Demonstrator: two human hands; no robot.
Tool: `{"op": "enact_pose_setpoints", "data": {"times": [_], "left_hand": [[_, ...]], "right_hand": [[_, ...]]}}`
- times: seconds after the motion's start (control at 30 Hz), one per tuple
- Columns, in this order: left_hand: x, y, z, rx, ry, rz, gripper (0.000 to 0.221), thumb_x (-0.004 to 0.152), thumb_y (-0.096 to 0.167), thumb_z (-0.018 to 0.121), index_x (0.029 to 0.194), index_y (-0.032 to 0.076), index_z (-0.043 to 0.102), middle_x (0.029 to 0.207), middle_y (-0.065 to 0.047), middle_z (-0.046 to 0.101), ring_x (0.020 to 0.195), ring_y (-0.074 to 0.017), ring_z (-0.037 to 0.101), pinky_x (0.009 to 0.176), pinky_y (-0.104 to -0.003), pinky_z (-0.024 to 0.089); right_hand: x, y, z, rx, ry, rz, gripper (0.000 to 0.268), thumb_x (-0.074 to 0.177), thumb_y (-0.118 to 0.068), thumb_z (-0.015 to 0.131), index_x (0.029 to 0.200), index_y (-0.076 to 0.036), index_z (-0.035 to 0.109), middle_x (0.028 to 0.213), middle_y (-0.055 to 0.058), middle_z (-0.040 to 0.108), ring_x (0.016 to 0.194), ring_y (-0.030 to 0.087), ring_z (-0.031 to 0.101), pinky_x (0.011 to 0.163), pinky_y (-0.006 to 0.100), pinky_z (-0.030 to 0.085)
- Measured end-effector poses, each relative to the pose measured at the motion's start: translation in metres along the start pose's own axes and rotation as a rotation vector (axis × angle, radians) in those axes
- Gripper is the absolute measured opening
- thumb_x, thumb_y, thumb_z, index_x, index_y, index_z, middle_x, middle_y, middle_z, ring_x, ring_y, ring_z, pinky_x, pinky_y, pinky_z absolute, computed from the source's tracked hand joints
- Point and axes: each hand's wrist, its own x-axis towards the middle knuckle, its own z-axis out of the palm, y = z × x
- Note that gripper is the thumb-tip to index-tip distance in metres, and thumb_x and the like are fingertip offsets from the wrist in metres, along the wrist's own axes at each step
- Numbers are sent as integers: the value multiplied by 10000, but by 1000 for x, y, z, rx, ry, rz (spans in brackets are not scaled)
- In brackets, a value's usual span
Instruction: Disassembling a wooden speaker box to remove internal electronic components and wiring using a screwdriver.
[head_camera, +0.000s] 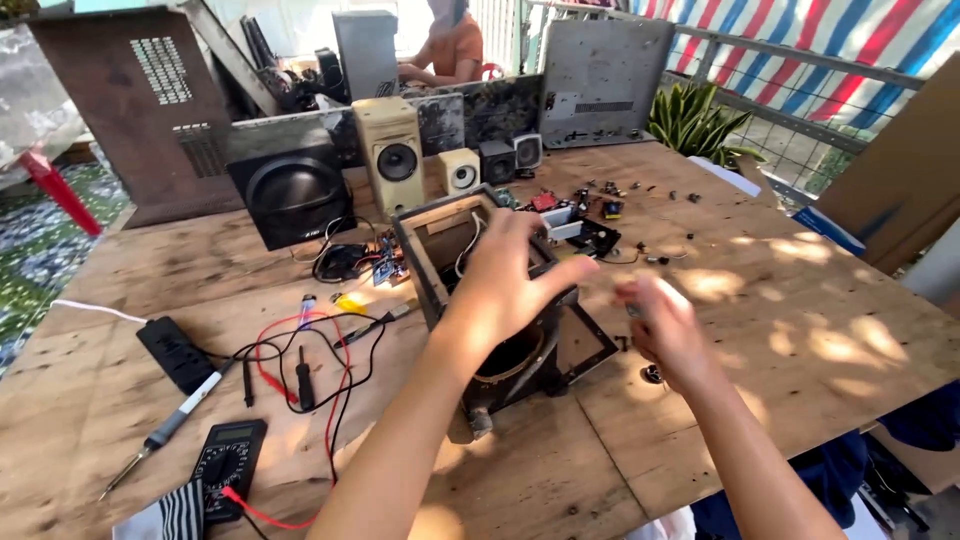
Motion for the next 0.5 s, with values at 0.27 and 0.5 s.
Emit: {"op": "enact_pose_setpoints", "data": {"times": [0.27,0.5], "left_hand": [[-42,-75,-56,104,276,-601,935,843,692,665,1514,97,402,1478,-220,462,1382,-432,474,1146,-523,419],[-47,-26,-47,-610,56,-868,936,880,620,657,1547,11,411,1566,-199,482,1382,-371,548,839,-496,639]], "right_hand": [[66,-108,98,-639,-411,271,844,934,-669,584,1278,100,639,902,131,576,422,100,255,421,298,217],[104,-70,101,-939,-439,317,852,700,-641,803,1275,-26,672,1172,225,675,771,244,568,615,364,444]]}}
